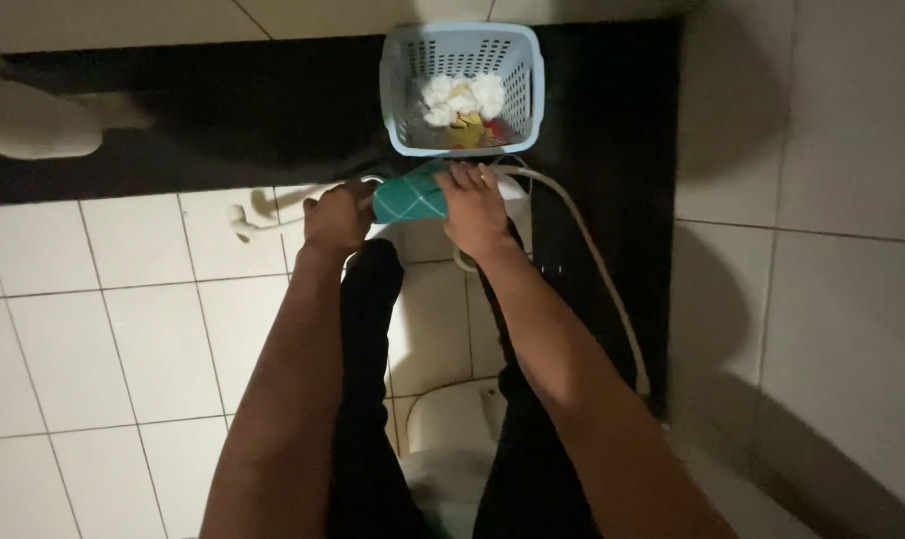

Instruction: Cleaning the sink, toilet paper holder, and bidet sprayer in a bathroom.

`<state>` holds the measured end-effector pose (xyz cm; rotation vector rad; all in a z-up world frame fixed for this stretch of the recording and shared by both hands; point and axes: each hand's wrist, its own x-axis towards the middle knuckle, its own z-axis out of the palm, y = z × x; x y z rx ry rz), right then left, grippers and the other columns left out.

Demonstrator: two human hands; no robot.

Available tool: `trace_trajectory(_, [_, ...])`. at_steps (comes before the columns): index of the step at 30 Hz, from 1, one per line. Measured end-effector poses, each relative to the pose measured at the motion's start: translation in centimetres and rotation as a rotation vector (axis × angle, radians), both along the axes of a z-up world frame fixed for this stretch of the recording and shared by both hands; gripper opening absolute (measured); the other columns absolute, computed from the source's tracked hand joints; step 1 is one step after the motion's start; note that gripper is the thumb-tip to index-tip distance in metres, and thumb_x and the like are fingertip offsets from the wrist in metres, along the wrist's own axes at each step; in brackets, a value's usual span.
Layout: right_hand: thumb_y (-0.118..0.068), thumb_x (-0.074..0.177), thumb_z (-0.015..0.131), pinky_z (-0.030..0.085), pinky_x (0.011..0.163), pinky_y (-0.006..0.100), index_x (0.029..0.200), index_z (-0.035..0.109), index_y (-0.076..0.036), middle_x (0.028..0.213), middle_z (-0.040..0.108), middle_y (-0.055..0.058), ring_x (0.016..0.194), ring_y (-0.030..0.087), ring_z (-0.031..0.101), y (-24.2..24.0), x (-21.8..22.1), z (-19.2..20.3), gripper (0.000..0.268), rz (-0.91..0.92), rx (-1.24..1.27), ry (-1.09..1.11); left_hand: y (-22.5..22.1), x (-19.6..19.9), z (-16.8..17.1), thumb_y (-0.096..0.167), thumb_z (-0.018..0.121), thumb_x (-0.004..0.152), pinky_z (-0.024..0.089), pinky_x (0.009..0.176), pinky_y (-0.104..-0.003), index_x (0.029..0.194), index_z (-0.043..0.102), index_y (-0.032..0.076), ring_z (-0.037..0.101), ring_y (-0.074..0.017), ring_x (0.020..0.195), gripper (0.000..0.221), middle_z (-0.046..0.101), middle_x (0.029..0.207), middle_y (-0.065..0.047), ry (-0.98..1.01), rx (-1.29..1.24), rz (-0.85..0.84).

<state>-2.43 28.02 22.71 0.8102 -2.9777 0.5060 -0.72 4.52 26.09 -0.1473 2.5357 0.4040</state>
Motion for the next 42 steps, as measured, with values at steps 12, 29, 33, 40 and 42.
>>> trace_trajectory(12, [-0.003, 0.074, 0.073, 0.046, 0.098, 0.052, 0.126, 0.066, -0.012, 0.11, 0.069, 0.011, 0.105, 0.036, 0.066, 5.6, 5.2, 11.0, 0.052, -0.38, -0.333, 0.085, 6.4, 5.3, 8.0, 0.032, 0.064, 0.095, 0.045, 0.093, -0.042, 0.114, 0.073, 0.034, 0.067, -0.0186, 0.108, 0.021, 0.07, 0.101, 0.006, 0.407, -0.009, -0.013])
trace_trajectory(29, [-0.026, 0.064, 0.081, 0.047, 0.094, 0.051, 0.123, 0.069, -0.023, 0.11, 0.074, 0.007, 0.106, 0.034, 0.071, -6.4, 4.1, 22.9, 0.061, 0.035, -0.197, -0.101, 9.3, 8.3, 13.8, 0.033, 0.058, 0.095, 0.045, 0.1, -0.045, 0.109, 0.077, 0.014, 0.066, -0.0234, 0.114, 0.03, 0.071, 0.117, -0.005, 0.238, -0.049, -0.253])
trace_trajectory(33, [-0.025, 0.079, 0.072, 0.034, 0.113, 0.067, 0.138, 0.061, -0.008, 0.122, 0.068, 0.025, 0.12, 0.049, 0.063, -11.0, 5.4, 22.6, 0.062, 0.259, 0.057, -0.402, 7.8, 8.9, 15.7, 0.031, 0.059, 0.095, 0.046, 0.098, -0.045, 0.109, 0.076, 0.013, 0.066, -0.0244, 0.111, 0.03, 0.072, 0.115, -0.006, 0.235, -0.008, -0.254])
trace_trajectory(40, [-0.03, 0.08, 0.072, 0.027, 0.118, 0.067, 0.152, 0.047, -0.009, 0.136, 0.064, 0.024, 0.129, 0.047, 0.058, -12.7, 6.1, 16.9, 0.079, 0.222, 0.217, -0.55, 6.1, 11.1, 18.0, 0.029, 0.059, 0.094, 0.048, 0.094, -0.046, 0.109, 0.076, 0.011, 0.067, -0.0261, 0.107, 0.029, 0.072, 0.111, -0.008, 0.221, 0.077, -0.25])
trace_trajectory(42, [-0.048, 0.073, 0.075, 0.047, 0.097, 0.064, 0.149, 0.042, -0.014, 0.122, 0.068, 0.024, 0.114, 0.049, 0.066, -13.1, 6.2, 15.0, 0.09, 0.207, 0.402, -0.533, 5.8, 11.4, 18.9, 0.028, 0.059, 0.094, 0.049, 0.093, -0.046, 0.109, 0.076, 0.01, 0.067, -0.0266, 0.106, 0.029, 0.072, 0.11, -0.008, 0.226, 0.105, -0.251])
